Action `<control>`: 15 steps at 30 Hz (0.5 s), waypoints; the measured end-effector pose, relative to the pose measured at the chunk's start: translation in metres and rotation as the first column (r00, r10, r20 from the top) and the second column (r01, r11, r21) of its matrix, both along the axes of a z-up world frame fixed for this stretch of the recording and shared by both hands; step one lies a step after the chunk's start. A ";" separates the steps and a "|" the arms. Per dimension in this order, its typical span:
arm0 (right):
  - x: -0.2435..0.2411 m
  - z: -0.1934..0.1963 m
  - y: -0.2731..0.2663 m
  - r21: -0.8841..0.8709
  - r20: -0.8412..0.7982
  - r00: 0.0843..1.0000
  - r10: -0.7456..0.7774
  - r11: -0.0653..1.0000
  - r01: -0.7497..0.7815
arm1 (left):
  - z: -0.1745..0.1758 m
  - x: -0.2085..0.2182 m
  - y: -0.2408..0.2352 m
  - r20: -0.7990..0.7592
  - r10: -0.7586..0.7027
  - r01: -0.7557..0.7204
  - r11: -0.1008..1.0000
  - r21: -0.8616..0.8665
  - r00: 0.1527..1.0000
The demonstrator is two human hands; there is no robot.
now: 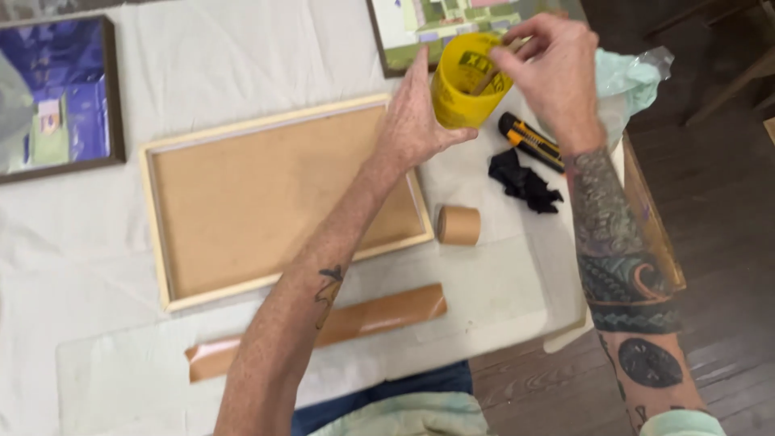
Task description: Applying finishing tape and using a foam brush on the back of a wooden picture frame
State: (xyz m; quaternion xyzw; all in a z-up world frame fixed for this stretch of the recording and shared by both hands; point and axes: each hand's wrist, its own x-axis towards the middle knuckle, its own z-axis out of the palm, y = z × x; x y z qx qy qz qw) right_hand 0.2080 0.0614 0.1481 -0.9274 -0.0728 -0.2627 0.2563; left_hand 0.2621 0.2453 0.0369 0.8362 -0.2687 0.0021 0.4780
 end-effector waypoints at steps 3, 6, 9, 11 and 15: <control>0.008 0.000 0.003 0.055 -0.209 0.972 0.104 0.994 -0.094 | 0.003 -0.003 -0.005 0.027 -0.038 0.041 0.992 -0.121 0.999; -0.006 0.022 0.017 -0.019 -0.258 0.952 0.162 0.985 -0.173 | 0.013 -0.012 0.001 0.173 -0.077 0.095 0.991 -0.098 0.982; -0.015 0.022 0.008 -0.240 -0.154 0.980 0.124 0.958 -0.158 | 0.006 -0.017 0.001 0.380 -0.069 0.071 0.997 0.008 0.922; -0.010 -0.003 -0.002 -0.330 -0.236 0.968 0.085 0.930 -0.162 | 0.003 -0.020 0.000 0.424 -0.076 0.070 0.997 0.031 0.902; -0.024 0.003 0.000 -0.469 -0.248 0.968 0.037 0.870 -0.153 | 0.003 -0.025 -0.005 0.480 -0.072 0.023 0.994 0.108 0.874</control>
